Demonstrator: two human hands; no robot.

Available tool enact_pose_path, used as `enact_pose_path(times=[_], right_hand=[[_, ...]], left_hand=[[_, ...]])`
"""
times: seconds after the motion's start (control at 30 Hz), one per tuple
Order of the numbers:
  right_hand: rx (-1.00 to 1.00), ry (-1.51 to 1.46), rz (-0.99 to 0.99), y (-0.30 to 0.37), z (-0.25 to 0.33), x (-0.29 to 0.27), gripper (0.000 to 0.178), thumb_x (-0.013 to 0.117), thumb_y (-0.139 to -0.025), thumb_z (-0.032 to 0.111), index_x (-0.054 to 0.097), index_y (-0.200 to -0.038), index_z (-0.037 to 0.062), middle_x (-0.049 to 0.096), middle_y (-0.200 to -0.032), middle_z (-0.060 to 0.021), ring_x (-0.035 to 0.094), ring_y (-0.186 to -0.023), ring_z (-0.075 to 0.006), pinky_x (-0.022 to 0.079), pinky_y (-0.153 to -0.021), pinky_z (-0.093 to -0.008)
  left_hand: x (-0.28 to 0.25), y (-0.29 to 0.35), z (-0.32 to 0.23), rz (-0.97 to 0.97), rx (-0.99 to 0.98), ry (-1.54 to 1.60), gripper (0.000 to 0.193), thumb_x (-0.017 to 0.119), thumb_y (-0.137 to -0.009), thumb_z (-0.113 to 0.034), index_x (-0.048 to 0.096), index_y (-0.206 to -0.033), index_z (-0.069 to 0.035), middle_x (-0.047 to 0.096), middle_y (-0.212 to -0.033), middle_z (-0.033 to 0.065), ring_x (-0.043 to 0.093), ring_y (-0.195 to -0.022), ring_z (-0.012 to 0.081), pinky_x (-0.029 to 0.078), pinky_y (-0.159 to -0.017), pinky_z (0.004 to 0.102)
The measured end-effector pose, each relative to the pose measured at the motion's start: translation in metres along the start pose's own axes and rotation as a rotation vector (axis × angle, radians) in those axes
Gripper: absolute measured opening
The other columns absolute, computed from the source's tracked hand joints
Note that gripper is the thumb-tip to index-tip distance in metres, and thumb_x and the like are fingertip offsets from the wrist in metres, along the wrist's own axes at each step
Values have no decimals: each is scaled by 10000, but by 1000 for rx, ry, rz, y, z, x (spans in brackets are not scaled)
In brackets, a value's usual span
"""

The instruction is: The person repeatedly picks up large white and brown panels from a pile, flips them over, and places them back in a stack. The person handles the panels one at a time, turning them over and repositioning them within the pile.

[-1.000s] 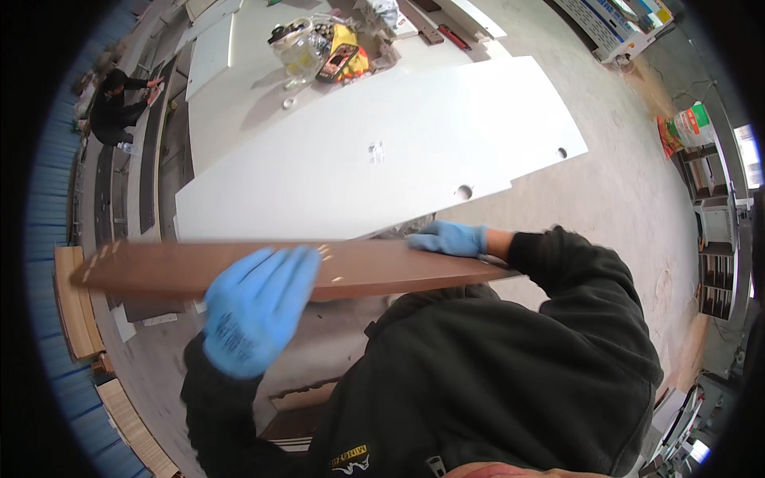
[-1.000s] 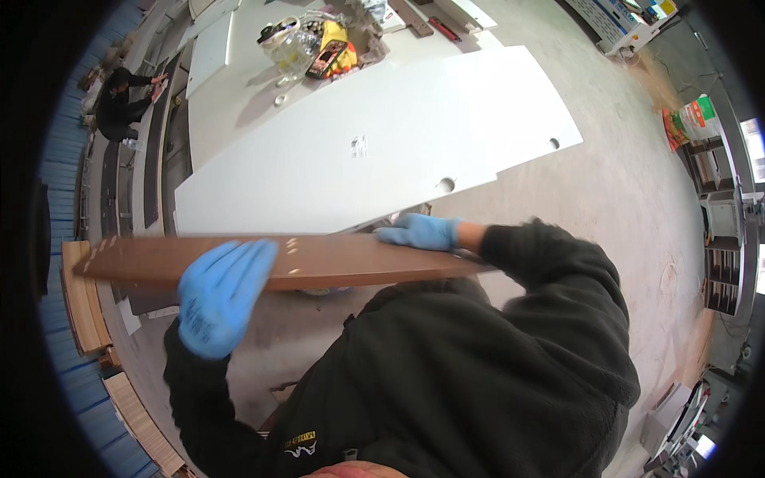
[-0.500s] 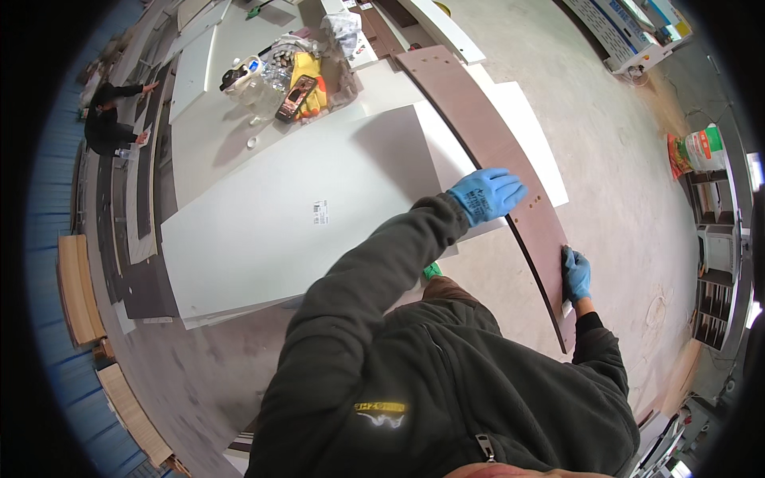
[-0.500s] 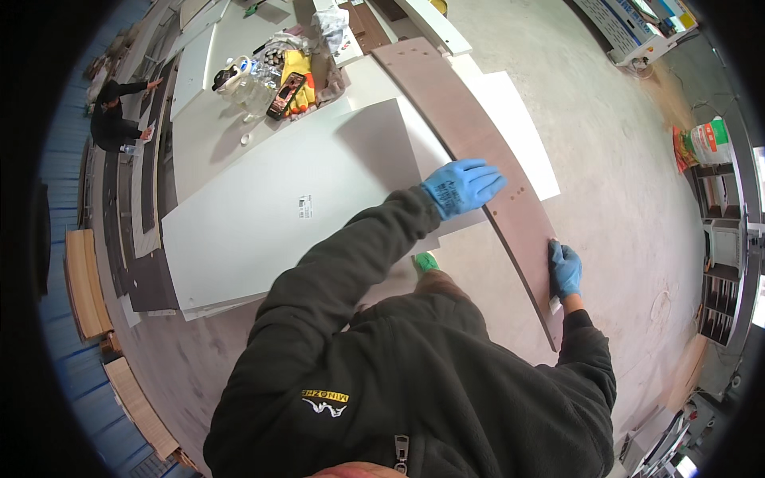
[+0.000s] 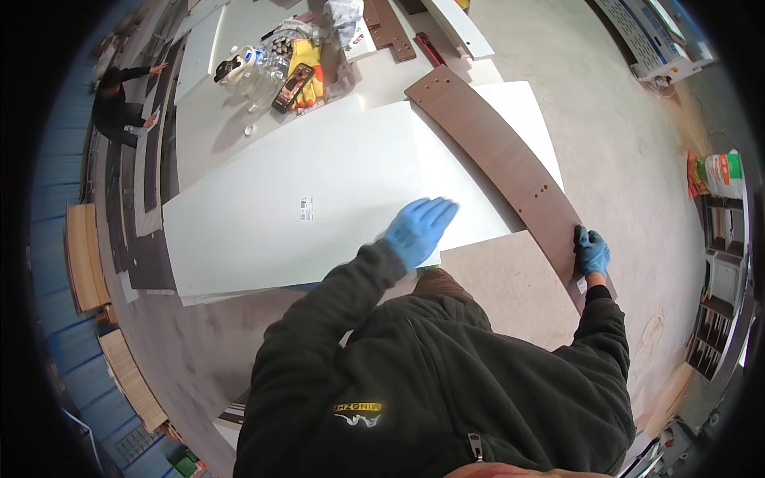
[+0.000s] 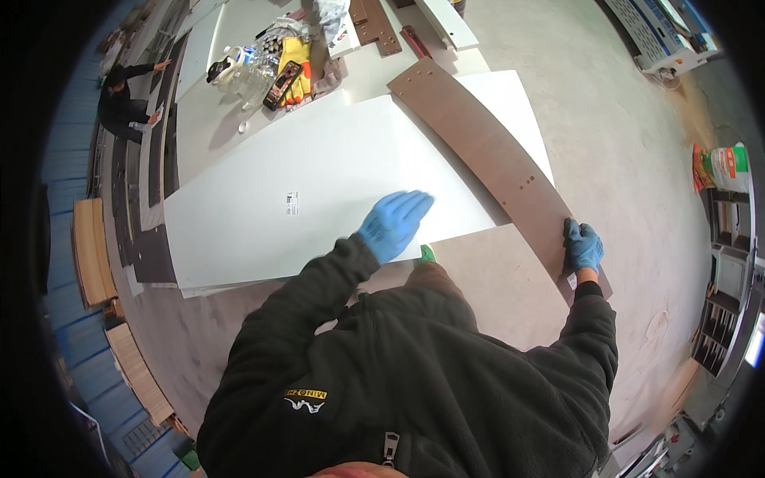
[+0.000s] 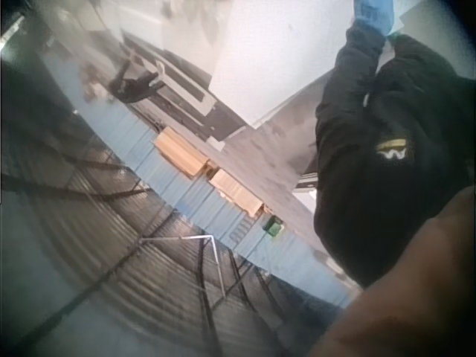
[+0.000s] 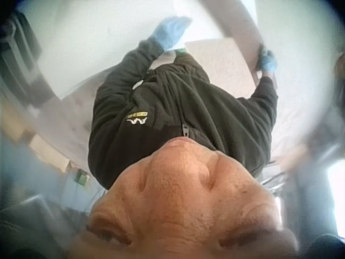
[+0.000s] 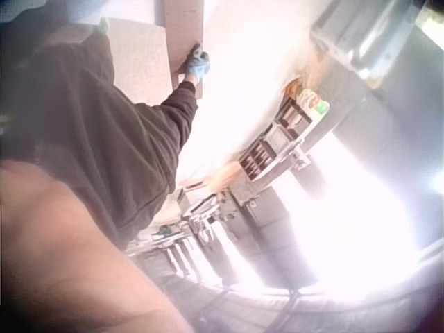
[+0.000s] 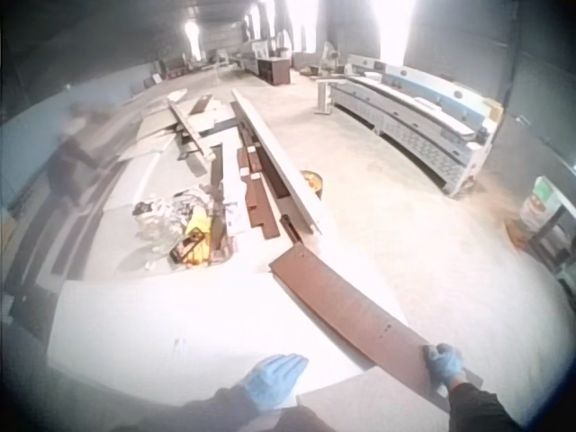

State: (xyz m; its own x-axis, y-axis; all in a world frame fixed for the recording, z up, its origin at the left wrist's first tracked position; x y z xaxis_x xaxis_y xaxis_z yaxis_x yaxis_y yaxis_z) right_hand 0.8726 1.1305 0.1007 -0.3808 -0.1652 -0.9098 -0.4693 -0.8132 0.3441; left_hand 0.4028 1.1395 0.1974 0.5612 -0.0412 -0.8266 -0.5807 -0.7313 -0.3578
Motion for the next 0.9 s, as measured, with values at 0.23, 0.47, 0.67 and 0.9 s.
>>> enact_pose_path(times=[0.23, 0.47, 0.67, 0.9], right_hand=[[-106, -45, 52, -54, 10, 14, 565, 577, -922, 621, 722, -776, 95, 732, -693, -96, 725, -728, -275, 544, -733, -395], [-251, -19, 97, -68, 39, 29, 514, 609, -954, 544, 700, -805, 61, 722, -685, -107, 720, -654, -244, 549, -677, -380], [-390, 66, 122, -81, 69, 33, 547, 559, -952, 523, 670, -1239, 71, 768, -942, -155, 726, -949, -368, 551, -865, -457], [-836, 60, -119, -86, 154, 39, 641, 568, -917, 455, 561, -1394, 27, 583, -1415, -238, 632, -1166, -423, 508, -988, -477]], left_hand=[[-29, 98, 5, 14, -414, 63, 402, 584, -893, -48, 606, -1278, 65, 654, -1237, 250, 636, -1083, 427, 518, -952, 489], [16, 182, 21, -100, -1376, 501, 303, 625, -1006, -226, 689, -1086, 60, 746, -926, 117, 715, -781, 231, 577, -724, 353], [23, 198, 35, -365, -1665, 1100, 338, 586, -1043, -248, 689, -903, 43, 672, -778, 62, 552, -593, 89, 439, -539, 234], [20, 200, 33, -273, -1628, 1083, 336, 614, -1026, -273, 703, -1070, 48, 752, -989, 143, 725, -849, 216, 594, -794, 342]])
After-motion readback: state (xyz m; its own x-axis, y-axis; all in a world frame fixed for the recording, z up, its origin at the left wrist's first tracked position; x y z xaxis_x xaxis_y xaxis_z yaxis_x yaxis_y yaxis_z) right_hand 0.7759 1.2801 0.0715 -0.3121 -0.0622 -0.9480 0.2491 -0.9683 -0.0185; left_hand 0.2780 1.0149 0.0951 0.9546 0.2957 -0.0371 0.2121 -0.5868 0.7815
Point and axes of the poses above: each hand's wrist, its own y-axis away from the middle knuckle, its own x-axis out of the palm, z = x × y, the point moved 7 cm from there along -y, towards the middle knuckle
